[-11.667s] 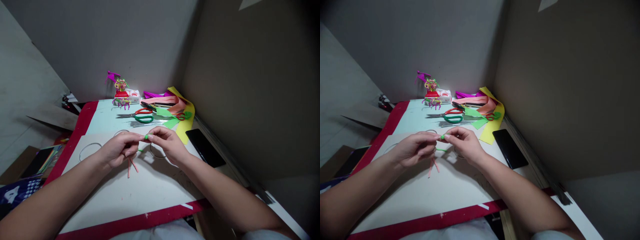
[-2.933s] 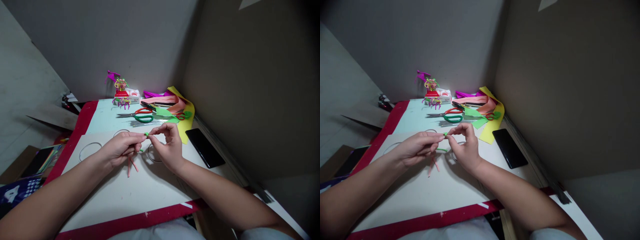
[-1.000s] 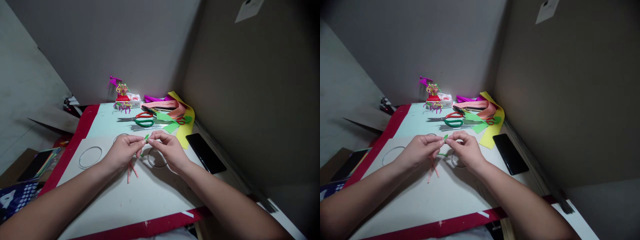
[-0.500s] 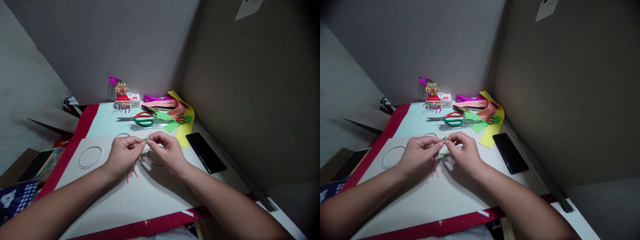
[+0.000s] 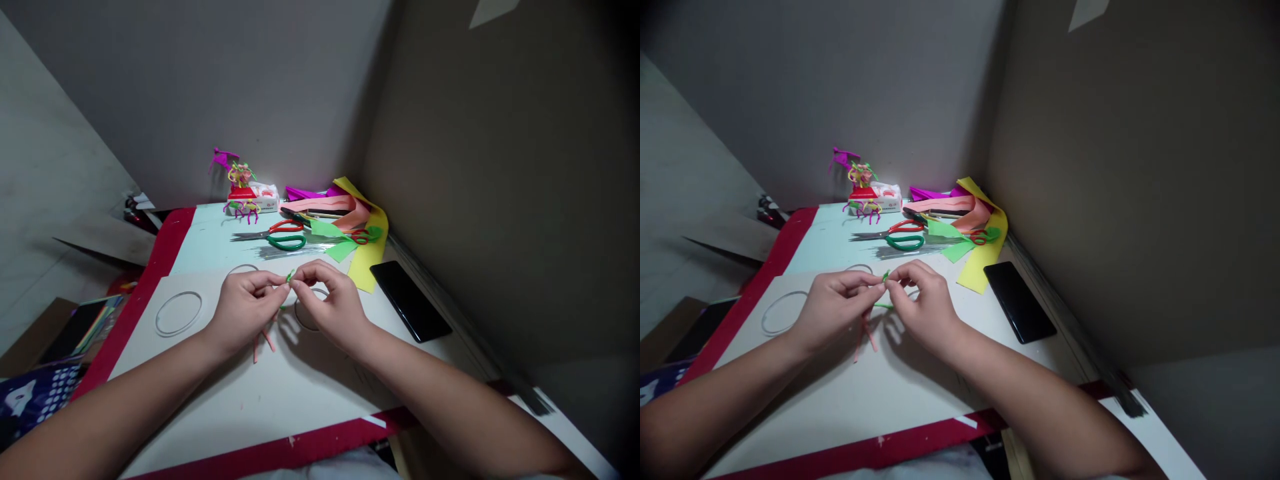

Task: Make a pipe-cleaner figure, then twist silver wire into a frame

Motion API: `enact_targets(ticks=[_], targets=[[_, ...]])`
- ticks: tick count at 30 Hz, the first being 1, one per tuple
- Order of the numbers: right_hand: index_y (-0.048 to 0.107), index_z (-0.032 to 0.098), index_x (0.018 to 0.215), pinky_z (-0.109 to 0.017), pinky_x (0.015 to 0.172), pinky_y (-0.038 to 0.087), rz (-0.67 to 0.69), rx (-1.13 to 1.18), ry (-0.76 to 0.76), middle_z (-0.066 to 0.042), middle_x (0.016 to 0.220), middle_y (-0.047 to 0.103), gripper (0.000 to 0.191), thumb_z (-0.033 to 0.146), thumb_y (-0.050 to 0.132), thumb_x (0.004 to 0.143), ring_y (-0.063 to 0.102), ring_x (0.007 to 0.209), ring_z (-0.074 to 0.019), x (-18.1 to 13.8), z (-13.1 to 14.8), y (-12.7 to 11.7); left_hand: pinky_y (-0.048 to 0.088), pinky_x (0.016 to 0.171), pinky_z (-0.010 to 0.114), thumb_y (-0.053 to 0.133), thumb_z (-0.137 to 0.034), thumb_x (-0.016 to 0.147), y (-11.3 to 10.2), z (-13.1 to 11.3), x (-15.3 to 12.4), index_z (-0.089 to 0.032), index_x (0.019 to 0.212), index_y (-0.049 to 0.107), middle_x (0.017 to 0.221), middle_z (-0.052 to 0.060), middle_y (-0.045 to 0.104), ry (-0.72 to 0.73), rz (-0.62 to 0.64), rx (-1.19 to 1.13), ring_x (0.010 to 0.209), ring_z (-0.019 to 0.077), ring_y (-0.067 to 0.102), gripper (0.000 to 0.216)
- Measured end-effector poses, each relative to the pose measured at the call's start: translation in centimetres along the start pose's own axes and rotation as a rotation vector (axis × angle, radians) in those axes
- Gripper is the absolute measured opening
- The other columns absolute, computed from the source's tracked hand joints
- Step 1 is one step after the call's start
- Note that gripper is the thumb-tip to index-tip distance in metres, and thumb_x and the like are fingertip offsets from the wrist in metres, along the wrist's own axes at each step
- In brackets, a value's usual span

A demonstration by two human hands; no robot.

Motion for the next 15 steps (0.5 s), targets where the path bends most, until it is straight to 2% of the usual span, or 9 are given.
enact_targets(ticks=[5,11,15], targets=[[0.057,0.019,0.079,-0.028,0.071,0.045,0.01,-0.05,-0.036,-0.002,0.079,0.059,0.007,0.015,0.053,0.083,0.056,0.077,-0.0151,-0.02,0.52,-0.01,0.039,0.041,0.02,0.062,-0.029,0.077,-0.04,-0.17,0.28,-0.015,0.076,0.067,0.043,-0.005,0.05,0.047,0.03,0.038,0.04,0.0092,0.046,0.015],[0.057,0.019,0.08,-0.028,0.072,0.044,0.018,-0.073,-0.055,-0.003,0.08,0.059,0.008,0.015,0.052,0.084,0.056,0.078,-0.0156,-0.09,0.87,-0.13,0.031,0.04,0.02,0.065,-0.029,0.074,-0.24,-0.47,0.38,-0.014,0.074,0.068,0.043,-0.006,0.047,0.077,0.016,0.027,0.039,0.0075,0.04,0.015],[0.057,0.02,0.084,-0.028,0.074,0.044,0.036,-0.095,-0.076,-0.003,0.082,0.059,0.008,0.015,0.051,0.084,0.056,0.081,-0.0161,-0.14,1.08,-0.03,0.031,0.039,0.02,0.066,-0.03,0.074,-0.36,-0.35,0.34,-0.015,0.072,0.068,0.041,-0.006,0.044,0.074,0.002,0.021,0.038,0.0074,0.038,0.015]])
Point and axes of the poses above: each hand's wrist, its own x-axis towards the middle knuckle, its own y-axis out of the palm, z = x × y, the point moved 9 cm from there along x, towards the middle knuckle
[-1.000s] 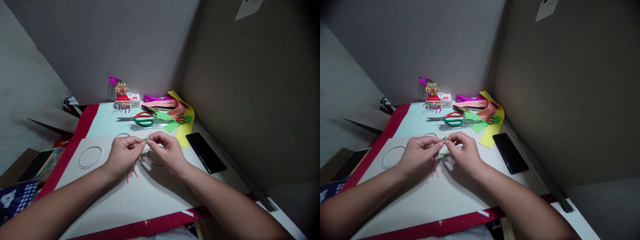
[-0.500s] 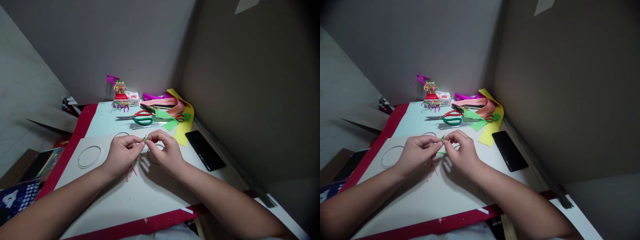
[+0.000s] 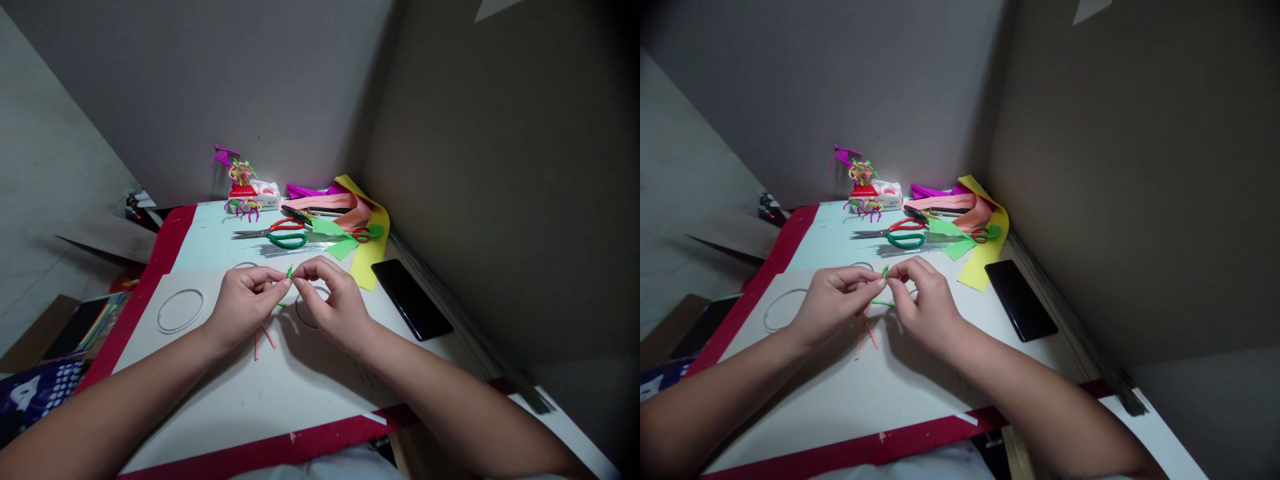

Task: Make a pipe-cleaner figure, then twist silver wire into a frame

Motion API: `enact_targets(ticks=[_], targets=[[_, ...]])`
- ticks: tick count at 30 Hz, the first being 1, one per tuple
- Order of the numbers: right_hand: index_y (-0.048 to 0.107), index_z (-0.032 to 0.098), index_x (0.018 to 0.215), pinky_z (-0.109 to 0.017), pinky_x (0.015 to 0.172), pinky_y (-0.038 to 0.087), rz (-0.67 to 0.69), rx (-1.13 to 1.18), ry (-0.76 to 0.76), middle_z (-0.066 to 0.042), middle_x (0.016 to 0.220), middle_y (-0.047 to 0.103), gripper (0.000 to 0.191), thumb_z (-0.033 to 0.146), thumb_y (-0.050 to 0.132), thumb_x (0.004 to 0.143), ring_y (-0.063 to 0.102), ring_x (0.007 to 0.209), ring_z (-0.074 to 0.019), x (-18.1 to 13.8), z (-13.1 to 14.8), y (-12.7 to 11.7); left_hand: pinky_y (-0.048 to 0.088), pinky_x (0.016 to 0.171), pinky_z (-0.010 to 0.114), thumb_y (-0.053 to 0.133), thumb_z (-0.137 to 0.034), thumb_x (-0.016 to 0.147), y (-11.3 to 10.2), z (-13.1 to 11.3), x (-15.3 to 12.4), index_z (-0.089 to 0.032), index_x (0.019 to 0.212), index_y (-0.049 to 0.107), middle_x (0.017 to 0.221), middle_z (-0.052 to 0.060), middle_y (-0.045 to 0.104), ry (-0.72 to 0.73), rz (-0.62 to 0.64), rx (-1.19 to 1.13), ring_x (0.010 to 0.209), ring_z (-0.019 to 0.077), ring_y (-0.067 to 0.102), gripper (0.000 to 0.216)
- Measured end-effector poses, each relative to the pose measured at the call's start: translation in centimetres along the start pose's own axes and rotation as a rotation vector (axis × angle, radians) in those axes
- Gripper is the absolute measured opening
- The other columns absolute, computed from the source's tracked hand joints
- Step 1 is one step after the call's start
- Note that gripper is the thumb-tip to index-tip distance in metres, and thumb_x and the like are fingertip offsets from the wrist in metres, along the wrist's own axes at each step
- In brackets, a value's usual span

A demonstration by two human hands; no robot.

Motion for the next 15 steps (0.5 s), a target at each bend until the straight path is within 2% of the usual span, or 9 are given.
enact_targets(ticks=[5,9,15], targets=[[0.057,0.02,0.086,-0.028,0.074,0.045,-0.001,-0.008,-0.007,-0.003,0.084,0.059,0.009,0.014,0.05,0.085,0.056,0.083,-0.0162,0.0,0.0,0.1,0.034,0.04,0.02,0.065,-0.032,0.074,-0.2,0.3,0.0,-0.016,0.071,0.067,0.042,-0.007,0.043,0.001,-0.027,-0.016,0.039,0.0081,0.04,0.016],[0.056,0.02,0.09,-0.029,0.077,0.045,0.023,-0.034,-0.035,-0.005,0.088,0.059,0.01,0.013,0.05,0.085,0.056,0.086,-0.0167,-0.1,0.4,0.2,0.036,0.044,0.02,0.065,-0.028,0.073,-0.4,0.4,0.0,-0.016,0.067,0.065,0.043,-0.007,0.043,-0.021,-0.064,-0.025,0.042,0.0078,0.04,0.013],[0.055,0.02,0.101,-0.038,0.085,0.04,0.069,-0.226,-0.115,-0.009,0.101,0.06,0.019,0.014,0.048,0.084,0.053,0.097,-0.0229,-0.6,1.3,0.7,0.036,0.046,0.02,0.063,-0.02,0.067,-0.6,0.2,-0.1,-0.015,0.063,0.061,0.045,-0.006,0.046,-0.044,-0.103,-0.065,0.043,0.0086,0.043,0.006]])
Point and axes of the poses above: each hand's wrist, its own x-axis towards the middle knuckle, its own y-axis out of the palm, z = x × y, the point moved 9 cm from there along x, towards the middle knuckle
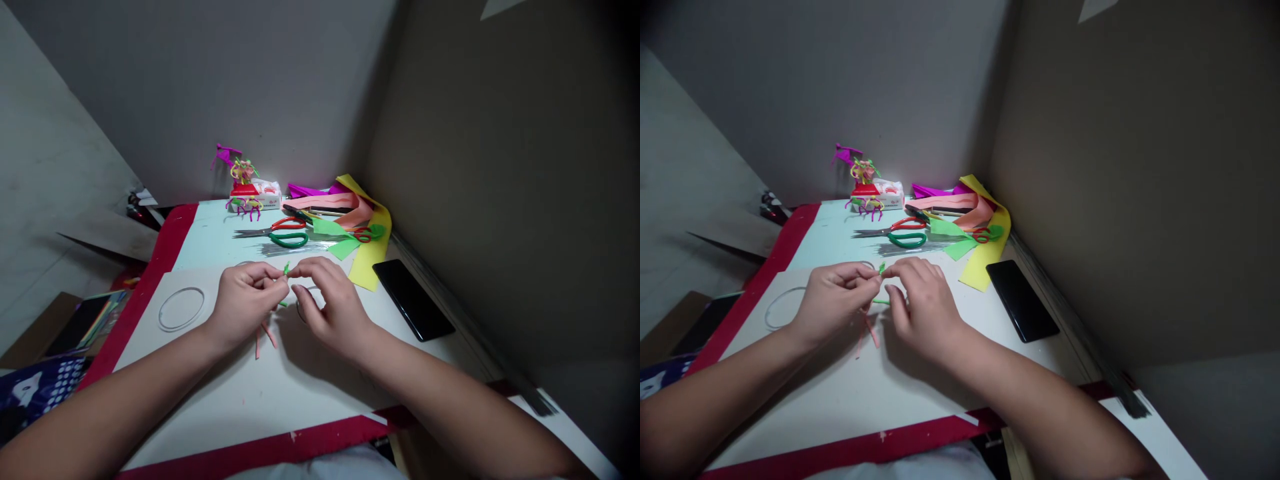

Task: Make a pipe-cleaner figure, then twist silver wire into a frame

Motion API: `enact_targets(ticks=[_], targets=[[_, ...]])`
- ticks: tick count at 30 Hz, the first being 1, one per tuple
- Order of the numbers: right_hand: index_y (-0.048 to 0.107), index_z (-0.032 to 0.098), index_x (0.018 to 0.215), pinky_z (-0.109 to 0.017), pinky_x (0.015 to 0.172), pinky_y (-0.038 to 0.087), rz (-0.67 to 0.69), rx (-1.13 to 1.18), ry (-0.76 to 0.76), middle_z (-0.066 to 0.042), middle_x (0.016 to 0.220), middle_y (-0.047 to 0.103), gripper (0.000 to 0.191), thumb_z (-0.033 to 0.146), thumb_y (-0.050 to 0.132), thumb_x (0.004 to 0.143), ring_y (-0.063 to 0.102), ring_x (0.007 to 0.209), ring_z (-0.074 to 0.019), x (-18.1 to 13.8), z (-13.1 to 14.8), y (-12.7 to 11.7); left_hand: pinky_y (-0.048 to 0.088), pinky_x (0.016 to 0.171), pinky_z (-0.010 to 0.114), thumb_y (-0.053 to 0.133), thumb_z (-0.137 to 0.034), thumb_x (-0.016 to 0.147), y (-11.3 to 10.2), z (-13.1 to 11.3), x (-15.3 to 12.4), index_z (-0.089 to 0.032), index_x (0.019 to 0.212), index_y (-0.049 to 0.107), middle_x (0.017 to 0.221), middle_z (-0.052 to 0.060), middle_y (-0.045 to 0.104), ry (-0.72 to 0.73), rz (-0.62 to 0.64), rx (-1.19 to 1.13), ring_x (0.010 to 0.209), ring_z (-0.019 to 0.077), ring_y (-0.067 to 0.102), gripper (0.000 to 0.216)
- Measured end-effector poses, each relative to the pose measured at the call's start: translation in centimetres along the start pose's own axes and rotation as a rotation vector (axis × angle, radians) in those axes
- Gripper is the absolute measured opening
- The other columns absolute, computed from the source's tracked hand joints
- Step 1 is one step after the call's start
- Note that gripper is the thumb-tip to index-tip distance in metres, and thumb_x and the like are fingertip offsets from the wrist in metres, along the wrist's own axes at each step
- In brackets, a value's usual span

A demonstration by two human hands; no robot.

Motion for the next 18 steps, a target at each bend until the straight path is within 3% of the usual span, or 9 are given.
enact_targets(ticks=[9,18], targets=[[0.054,0.019,0.11,-0.042,0.09,0.036,-0.008,-0.104,-0.009,-0.011,0.114,0.057,0.028,0.015,0.049,0.084,0.049,0.107,-0.026,-0.3,0.4,0.2,0.039,0.043,0.019,0.062,-0.016,0.063,-0.3,0.0,0.1,-0.016,0.063,0.06,0.046,-0.006,0.048,-0.017,-0.041,0.004,0.042,0.0087,0.047,0.002],[0.055,0.023,0.11,-0.041,0.094,0.039,-0.007,0.14,0.135,-0.008,0.115,0.057,0.031,0.012,0.052,0.081,0.05,0.111,-0.0233,-0.4,-0.9,0.6,0.037,0.044,0.019,0.062,-0.015,0.062,-0.4,0.2,0.1,-0.016,0.064,0.057,0.046,-0.008,0.047,-0.029,-0.064,0.007,0.042,0.0079,0.045,0.005]])
Point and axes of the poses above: each hand's wrist, its own x-axis towards the middle knuckle, its own y-axis out of the palm, z = x × y, the point moved 9 cm from there along x, towards the middle knuckle
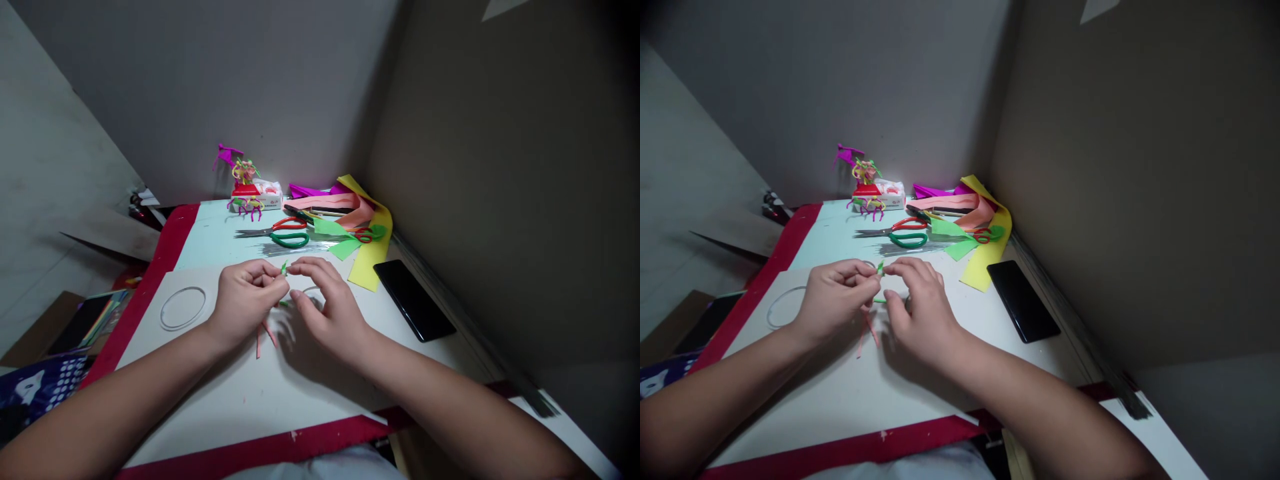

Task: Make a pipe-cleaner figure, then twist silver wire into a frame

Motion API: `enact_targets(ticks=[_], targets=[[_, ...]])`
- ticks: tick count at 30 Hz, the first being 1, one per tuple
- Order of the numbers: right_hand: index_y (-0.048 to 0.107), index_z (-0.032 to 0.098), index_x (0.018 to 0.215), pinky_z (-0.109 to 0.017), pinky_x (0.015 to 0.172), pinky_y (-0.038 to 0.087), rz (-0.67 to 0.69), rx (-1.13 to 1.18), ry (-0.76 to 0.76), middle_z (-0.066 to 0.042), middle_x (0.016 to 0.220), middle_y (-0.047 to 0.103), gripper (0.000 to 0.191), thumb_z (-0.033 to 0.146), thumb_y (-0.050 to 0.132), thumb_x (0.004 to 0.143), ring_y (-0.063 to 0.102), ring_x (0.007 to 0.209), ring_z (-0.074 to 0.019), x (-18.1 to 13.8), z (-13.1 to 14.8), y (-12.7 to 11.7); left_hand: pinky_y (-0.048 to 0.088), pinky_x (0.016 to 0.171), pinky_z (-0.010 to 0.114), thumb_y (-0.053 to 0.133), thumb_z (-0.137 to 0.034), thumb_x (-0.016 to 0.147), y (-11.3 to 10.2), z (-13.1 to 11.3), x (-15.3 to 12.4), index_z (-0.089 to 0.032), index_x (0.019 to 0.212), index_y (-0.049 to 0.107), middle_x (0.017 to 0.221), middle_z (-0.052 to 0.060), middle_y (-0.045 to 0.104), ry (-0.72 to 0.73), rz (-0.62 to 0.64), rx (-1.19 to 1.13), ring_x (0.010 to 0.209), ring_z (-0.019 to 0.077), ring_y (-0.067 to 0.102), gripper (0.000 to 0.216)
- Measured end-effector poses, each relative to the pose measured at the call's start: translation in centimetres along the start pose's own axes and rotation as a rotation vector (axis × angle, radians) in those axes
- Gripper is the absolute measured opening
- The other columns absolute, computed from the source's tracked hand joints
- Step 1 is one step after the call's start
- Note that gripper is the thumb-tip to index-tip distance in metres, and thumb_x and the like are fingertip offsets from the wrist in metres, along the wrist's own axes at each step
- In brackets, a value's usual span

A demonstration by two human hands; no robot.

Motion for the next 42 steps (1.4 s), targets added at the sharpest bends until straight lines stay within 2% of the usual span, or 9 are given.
enact_targets(ticks=[5,9,19,23,31,35,37,39,42], targets=[[0.057,0.021,0.106,-0.035,0.095,0.041,0.022,0.158,0.099,-0.007,0.113,0.057,0.028,0.013,0.054,0.08,0.052,0.11,-0.0188,0.2,-0.9,0.4,0.034,0.045,0.018,0.06,-0.015,0.063,0.1,0.2,-0.1,-0.017,0.061,0.055,0.047,-0.008,0.044,0.029,-0.013,0.024,0.044,0.0071,0.042,0.006],[0.058,0.02,0.106,-0.034,0.092,0.043,0.034,0.191,0.172,-0.007,0.114,0.057,0.03,0.013,0.055,0.077,0.052,0.11,-0.018,0.1,-1.7,0.7,0.033,0.046,0.019,0.06,-0.015,0.063,0.1,0.3,0.1,-0.016,0.059,0.053,0.047,-0.008,0.043,0.078,-0.051,0.063,0.046,0.0069,0.04,0.007],[0.056,0.021,0.106,-0.035,0.097,0.041,0.039,0.21,0.179,-0.007,0.118,0.054,0.035,0.007,0.053,0.073,0.05,0.113,-0.0179,0.2,-2.0,1.0,0.033,0.047,0.019,0.059,-0.014,0.061,0.1,0.3,0.1,-0.016,0.06,0.054,0.047,-0.008,0.043,0.102,-0.065,0.071,0.046,0.0069,0.038,0.006],[0.055,0.021,0.109,-0.04,0.102,0.038,0.049,0.146,0.134,-0.007,0.121,0.053,0.04,0.006,0.052,0.072,0.048,0.117,-0.0202,0.1,-1.8,1.0,0.031,0.046,0.019,0.059,-0.014,0.061,0.2,0.6,0.2,-0.016,0.06,0.054,0.047,-0.008,0.043,0.086,-0.059,0.065,0.046,0.0062,0.037,0.006],[0.053,0.019,0.117,-0.042,0.103,0.038,0.09,0.099,0.129,-0.009,0.124,0.052,0.049,0.006,0.051,0.07,0.047,0.119,-0.023,0.1,-2.2,1.5,0.03,0.044,0.018,0.06,-0.015,0.065,0.8,1.1,0.5,-0.016,0.063,0.056,0.045,-0.008,0.044,0.012,0.014,0.015,0.043,0.006,0.039,0.005],[0.06,0.017,0.107,-0.039,0.098,0.042,0.157,0.126,0.134,-0.009,0.116,0.056,0.04,0.006,0.054,0.068,0.052,0.111,-0.0233,0.1,-2.6,2.5,0.032,0.044,0.017,0.063,-0.016,0.067,1.4,0.8,0.2,-0.015,0.065,0.057,0.044,-0.008,0.045,0.044,0.099,-0.029,0.042,0.0055,0.04,0.006],[0.061,0.018,0.104,-0.036,0.093,0.045,0.104,0.16,0.142,-0.007,0.111,0.059,0.04,0.003,0.051,0.068,0.055,0.106,-0.0208,0.4,-2.9,1.8,0.032,0.043,0.017,0.064,-0.017,0.069,1.5,0.9,0.3,-0.015,0.066,0.058,0.042,-0.008,0.045,0.022,0.131,-0.059,0.04,0.0054,0.04,0.006],[0.061,0.02,0.104,-0.033,0.088,0.047,-0.034,0.172,0.13,-0.005,0.106,0.062,0.041,0.002,0.048,0.07,0.058,0.099,-0.018,0.8,-2.9,0.1,0.032,0.042,0.017,0.064,-0.02,0.071,1.5,1.3,0.5,-0.015,0.067,0.059,0.041,-0.008,0.047,-0.028,0.162,-0.106,0.038,0.0054,0.041,0.008],[0.064,0.019,0.096,-0.032,0.085,0.046,-0.203,0.142,0.02,-0.004,0.095,0.064,0.031,0.003,0.048,0.076,0.059,0.092,-0.0165,0.9,-1.8,-2.2,0.029,0.041,0.017,0.064,-0.024,0.074,1.8,1.7,0.8,-0.015,0.068,0.061,0.038,-0.008,0.047,-0.083,0.215,-0.187,0.037,0.0049,0.039,0.012]])
Point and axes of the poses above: each hand's wrist, its own x-axis towards the middle knuckle, its own y-axis out of the palm, z = x × y, the point moved 9 cm from there along x, towards the middle knuckle
